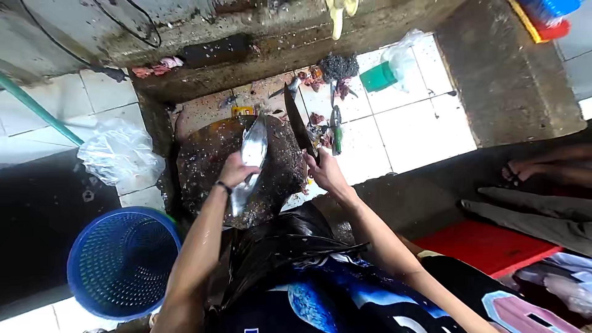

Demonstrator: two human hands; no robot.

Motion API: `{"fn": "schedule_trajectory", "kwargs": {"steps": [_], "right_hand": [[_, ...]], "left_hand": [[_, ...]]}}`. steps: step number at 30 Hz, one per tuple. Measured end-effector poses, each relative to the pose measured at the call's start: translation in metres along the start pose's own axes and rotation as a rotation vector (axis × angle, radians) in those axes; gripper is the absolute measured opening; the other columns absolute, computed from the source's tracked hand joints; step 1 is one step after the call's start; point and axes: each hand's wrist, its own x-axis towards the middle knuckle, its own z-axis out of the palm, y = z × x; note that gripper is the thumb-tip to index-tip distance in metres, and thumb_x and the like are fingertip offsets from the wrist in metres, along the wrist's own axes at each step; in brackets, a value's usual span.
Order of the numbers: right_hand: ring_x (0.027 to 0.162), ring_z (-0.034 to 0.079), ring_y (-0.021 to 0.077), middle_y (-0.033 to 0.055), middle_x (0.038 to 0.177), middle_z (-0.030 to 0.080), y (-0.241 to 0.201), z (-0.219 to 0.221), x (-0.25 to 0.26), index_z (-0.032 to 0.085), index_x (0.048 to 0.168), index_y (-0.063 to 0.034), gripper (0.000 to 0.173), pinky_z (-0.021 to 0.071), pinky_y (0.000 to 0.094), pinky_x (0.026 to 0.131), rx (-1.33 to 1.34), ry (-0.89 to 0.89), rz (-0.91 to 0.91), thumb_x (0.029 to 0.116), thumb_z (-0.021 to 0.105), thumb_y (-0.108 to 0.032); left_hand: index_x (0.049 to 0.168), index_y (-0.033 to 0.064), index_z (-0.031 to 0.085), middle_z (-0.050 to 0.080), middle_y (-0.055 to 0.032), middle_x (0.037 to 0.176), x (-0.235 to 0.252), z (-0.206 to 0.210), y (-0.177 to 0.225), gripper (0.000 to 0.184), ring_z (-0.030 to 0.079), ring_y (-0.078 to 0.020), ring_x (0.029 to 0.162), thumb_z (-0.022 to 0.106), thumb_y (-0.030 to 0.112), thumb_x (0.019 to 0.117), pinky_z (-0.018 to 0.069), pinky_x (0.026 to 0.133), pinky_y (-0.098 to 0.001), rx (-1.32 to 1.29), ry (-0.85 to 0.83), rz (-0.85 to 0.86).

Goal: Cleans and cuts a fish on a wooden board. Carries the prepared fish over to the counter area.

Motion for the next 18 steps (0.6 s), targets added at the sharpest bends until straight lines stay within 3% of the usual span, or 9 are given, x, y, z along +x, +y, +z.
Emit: {"fn": "schedule_trajectory", "kwargs": {"steps": [3,6,9,13,16,18], "right_hand": [[0.054,0.062,0.0251,0.0097,0.069,0.061,-0.002,-0.004,-0.003,0.062,0.109,-0.0081,0.047,0.054,0.0486,0.051,0.099,0.014,-0.045,0.1052,0.048,-0.053],[0.046,0.053,0.0224,0.008,0.065,0.055,-0.015,-0.012,-0.015,0.059,0.111,-0.0124,0.052,0.0461,0.0434,0.042,0.168,0.06,-0.159,0.1031,0.045,-0.062],[0.051,0.056,0.0167,0.003,0.065,0.055,-0.043,-0.011,-0.003,0.061,0.109,-0.0067,0.043,0.0509,0.0403,0.05,0.22,0.209,-0.449,0.1061,0.048,-0.047],[0.05,0.057,0.0148,0.0027,0.064,0.057,-0.052,0.013,0.001,0.059,0.109,-0.0003,0.04,0.0525,0.0388,0.048,0.239,0.273,-0.697,0.1052,0.053,-0.039],[0.063,0.067,0.0267,0.0116,0.072,0.066,-0.035,0.044,0.015,0.058,0.122,0.0026,0.05,0.0579,0.0496,0.061,-0.117,0.093,-0.505,0.104,0.051,-0.043],[0.09,0.073,0.0403,0.021,0.096,0.071,-0.03,0.059,0.032,0.056,0.133,-0.0048,0.056,0.0585,0.0619,0.078,-0.372,-0.206,-0.184,0.1051,0.046,-0.052]], "left_hand": [[0.118,0.0011,0.066,0.075,-0.0153,0.1,-0.042,-0.039,-0.037,0.054,0.074,-0.0261,0.085,0.084,0.002,0.0674,0.0632,0.077,-0.0472,-0.168,-0.25,-0.039],[0.118,0.0008,0.067,0.075,-0.0164,0.099,-0.056,-0.048,-0.074,0.054,0.074,-0.0271,0.087,0.088,0.005,0.068,0.0622,0.08,-0.0479,-0.057,-0.314,-0.114],[0.12,0.0015,0.067,0.075,-0.0157,0.103,-0.067,-0.049,-0.085,0.053,0.074,-0.0259,0.091,0.088,0.005,0.071,0.0613,0.085,-0.0471,-0.072,-0.317,-0.152],[0.115,0.0017,0.068,0.076,-0.0143,0.098,-0.071,-0.048,-0.085,0.05,0.075,-0.0245,0.087,0.088,0.006,0.0695,0.0623,0.082,-0.0456,-0.09,-0.3,-0.115],[0.121,0.0029,0.067,0.075,-0.0148,0.102,-0.071,-0.05,-0.088,0.056,0.074,-0.0256,0.091,0.089,0.005,0.069,0.0608,0.085,-0.0477,-0.061,-0.289,-0.089],[0.123,0.006,0.067,0.075,-0.0136,0.103,-0.079,-0.05,-0.096,0.061,0.074,-0.0253,0.091,0.09,0.006,0.0665,0.0616,0.084,-0.049,-0.051,-0.204,-0.073]]}}
